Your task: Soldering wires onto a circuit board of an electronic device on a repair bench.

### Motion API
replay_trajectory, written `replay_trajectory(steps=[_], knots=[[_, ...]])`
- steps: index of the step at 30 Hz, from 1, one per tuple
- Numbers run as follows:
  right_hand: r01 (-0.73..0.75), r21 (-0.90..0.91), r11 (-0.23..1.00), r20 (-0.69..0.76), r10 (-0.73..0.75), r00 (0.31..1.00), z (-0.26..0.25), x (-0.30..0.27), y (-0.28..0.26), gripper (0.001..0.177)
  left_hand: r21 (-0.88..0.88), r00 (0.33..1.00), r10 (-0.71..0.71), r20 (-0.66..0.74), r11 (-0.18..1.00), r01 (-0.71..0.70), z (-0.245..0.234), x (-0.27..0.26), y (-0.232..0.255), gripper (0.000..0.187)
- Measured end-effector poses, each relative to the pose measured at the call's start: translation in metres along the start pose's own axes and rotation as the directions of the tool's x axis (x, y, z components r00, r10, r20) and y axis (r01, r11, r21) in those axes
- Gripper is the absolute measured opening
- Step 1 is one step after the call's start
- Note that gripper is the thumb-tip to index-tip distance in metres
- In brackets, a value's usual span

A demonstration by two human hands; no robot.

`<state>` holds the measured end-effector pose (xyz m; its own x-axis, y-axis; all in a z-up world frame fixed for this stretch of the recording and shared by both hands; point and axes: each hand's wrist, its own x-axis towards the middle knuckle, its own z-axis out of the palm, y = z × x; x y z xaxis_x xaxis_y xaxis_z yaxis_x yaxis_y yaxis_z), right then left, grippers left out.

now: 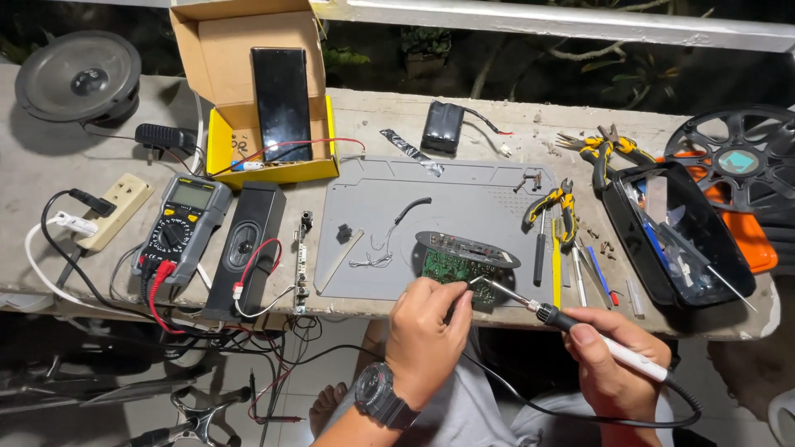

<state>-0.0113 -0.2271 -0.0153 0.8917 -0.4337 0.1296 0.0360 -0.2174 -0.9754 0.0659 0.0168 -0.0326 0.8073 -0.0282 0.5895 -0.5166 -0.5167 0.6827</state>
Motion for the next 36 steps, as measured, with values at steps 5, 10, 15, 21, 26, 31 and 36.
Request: replay_trajectory(steps=[5,10,15,21,26,31,36], knots=[[-0.035,-0.023,0.999,-0.022,0.035,0.999,0.006,0.003,-0.010,0.033,-0.026,1.000,-0.005,0.009,1.000,0.005,0.000,0.002,0.002,0.008],[-0.007,-0.028,1.000,-0.026,0.007,1.000,0.009,0.008,-0.007,0.031,-0.046,1.000,-0.028,0.011,0.999,0.028,-0.001,0.006,0.004,0.008],[-0.012,-0.037,0.999,-0.016,0.011,1.000,0.012,0.010,-0.012,0.029,-0.047,0.999,-0.040,0.010,0.998,0.041,0.000,0.006,0.003,0.008],[-0.018,-0.077,0.997,-0.002,0.018,1.000,0.018,0.010,-0.028,0.028,-0.041,0.999,-0.049,0.015,0.998,0.050,0.001,0.006,0.001,0.008],[-0.032,-0.121,0.992,-0.007,0.031,0.999,0.019,0.010,-0.030,0.026,-0.038,0.999,-0.043,0.023,0.998,0.044,0.001,0.005,0.000,0.009],[-0.032,-0.120,0.992,-0.008,0.031,0.999,0.021,0.009,-0.036,0.027,-0.047,0.999,-0.044,0.019,0.998,0.045,0.000,0.006,0.001,0.009],[-0.029,-0.136,0.990,0.004,0.029,1.000,0.020,0.008,-0.039,0.025,-0.053,0.999,-0.050,0.019,0.997,0.051,-0.001,0.007,0.002,0.009]])
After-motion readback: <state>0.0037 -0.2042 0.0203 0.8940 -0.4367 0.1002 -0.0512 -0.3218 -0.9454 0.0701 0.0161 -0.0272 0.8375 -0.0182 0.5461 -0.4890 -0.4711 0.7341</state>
